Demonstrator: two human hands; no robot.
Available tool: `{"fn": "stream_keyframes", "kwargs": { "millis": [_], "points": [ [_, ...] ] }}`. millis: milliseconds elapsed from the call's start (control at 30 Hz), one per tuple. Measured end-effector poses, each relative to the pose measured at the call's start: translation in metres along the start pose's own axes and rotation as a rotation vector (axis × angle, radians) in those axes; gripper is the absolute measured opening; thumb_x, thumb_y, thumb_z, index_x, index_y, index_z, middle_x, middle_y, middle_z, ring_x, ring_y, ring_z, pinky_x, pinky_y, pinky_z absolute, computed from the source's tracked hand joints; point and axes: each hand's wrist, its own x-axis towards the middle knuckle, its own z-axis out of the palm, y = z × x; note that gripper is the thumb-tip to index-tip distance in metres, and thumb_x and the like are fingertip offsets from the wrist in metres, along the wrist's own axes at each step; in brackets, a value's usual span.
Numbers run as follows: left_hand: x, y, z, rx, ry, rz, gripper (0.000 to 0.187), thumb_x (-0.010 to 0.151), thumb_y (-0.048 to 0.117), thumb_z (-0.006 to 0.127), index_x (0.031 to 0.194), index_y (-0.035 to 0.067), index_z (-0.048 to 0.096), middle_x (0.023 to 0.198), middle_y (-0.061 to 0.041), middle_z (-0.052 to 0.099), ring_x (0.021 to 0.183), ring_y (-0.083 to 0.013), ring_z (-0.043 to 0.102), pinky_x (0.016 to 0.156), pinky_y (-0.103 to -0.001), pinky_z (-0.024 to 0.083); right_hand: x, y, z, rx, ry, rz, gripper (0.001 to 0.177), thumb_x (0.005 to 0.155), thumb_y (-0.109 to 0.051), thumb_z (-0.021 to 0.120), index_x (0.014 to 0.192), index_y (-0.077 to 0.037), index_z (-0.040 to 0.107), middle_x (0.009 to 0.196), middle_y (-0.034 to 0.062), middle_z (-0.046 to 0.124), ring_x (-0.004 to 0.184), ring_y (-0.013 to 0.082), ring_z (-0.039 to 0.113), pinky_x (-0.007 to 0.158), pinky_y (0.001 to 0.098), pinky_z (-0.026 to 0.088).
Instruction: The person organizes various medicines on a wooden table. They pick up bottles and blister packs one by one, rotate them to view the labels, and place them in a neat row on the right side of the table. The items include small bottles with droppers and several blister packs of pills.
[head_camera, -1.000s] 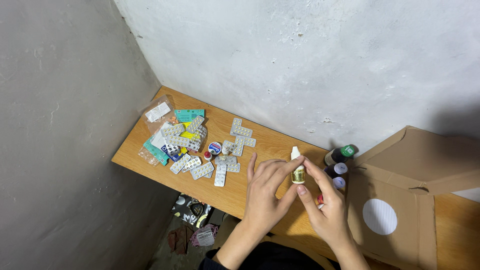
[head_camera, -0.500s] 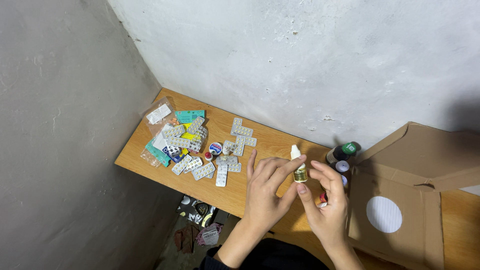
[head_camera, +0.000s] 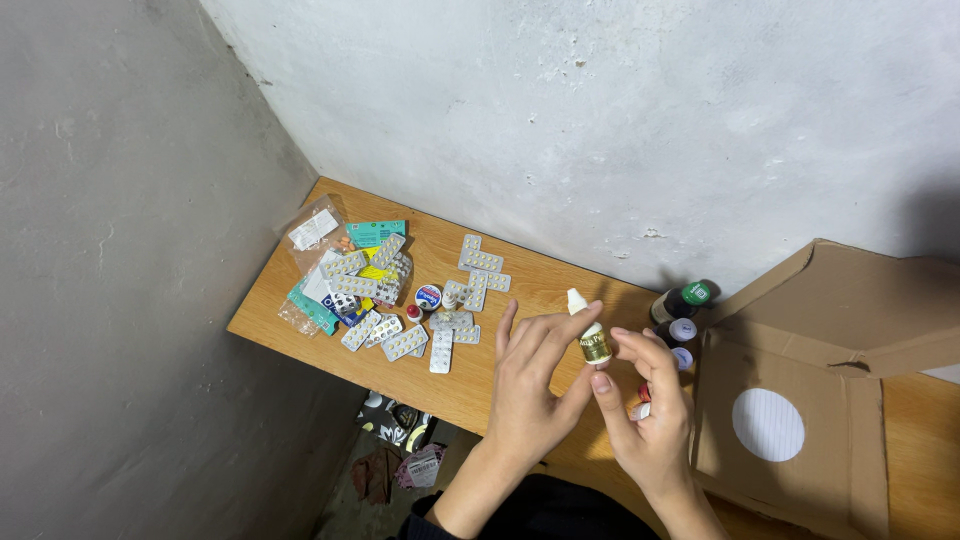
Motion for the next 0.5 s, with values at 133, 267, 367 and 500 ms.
{"fn": "stream_keyframes", "kwargs": {
  "millis": [133, 267, 367, 500],
  "points": [
    [0.0020, -0.0013, -0.0020, 0.022, 0.014, 0.003, 0.057, 0.085, 0.013, 0.076, 0.141, 0.016, 0.062, 0.116, -0.005, 0.069, 0.114, -0.0252, 0.066, 0.126, -0.056, 0.026, 0.0026, -0.0037, -0.0013, -0.149, -0.013, -0.180, 0.034, 0.095, -0.018, 0.071, 0.126, -0.008, 0.062, 0.122, 0.0110, 0.070, 0.118, 0.0251, 0.067, 0.122, 0.0501, 0.037],
    [0.0015, -0.0019, -0.0028, 0.017, 0.028, 0.020, 0.053, 0.085, 0.012, 0.077, 0.137, 0.016, 0.064, 0.118, -0.004, 0.072, 0.116, -0.0246, 0.067, 0.127, -0.055, 0.026, 0.0037, -0.0059, -0.0004, -0.163, -0.020, -0.204, 0.031, 0.094, -0.020, 0.071, 0.123, -0.010, 0.066, 0.121, 0.0108, 0.070, 0.118, 0.0257, 0.066, 0.122, 0.0514, 0.037],
    [0.0006, -0.0022, -0.0036, -0.014, 0.036, 0.004, 0.050, 0.083, 0.012, 0.078, 0.131, 0.016, 0.066, 0.120, -0.002, 0.074, 0.117, -0.0239, 0.068, 0.127, -0.054, 0.026, 0.0031, -0.0074, -0.0024, -0.141, -0.014, -0.202, 0.032, 0.095, -0.020, 0.070, 0.125, -0.008, 0.064, 0.122, 0.0112, 0.070, 0.120, 0.0260, 0.066, 0.122, 0.0516, 0.037],
    [-0.0010, -0.0011, -0.0029, -0.046, 0.055, -0.013, 0.047, 0.082, 0.012, 0.079, 0.127, 0.015, 0.067, 0.121, 0.000, 0.075, 0.116, -0.0224, 0.070, 0.127, -0.054, 0.028, 0.0025, -0.0087, -0.0053, -0.114, -0.010, -0.161, 0.035, 0.096, -0.018, 0.069, 0.127, -0.005, 0.062, 0.124, 0.0113, 0.071, 0.120, 0.0253, 0.067, 0.123, 0.0518, 0.037]
  ]
}}
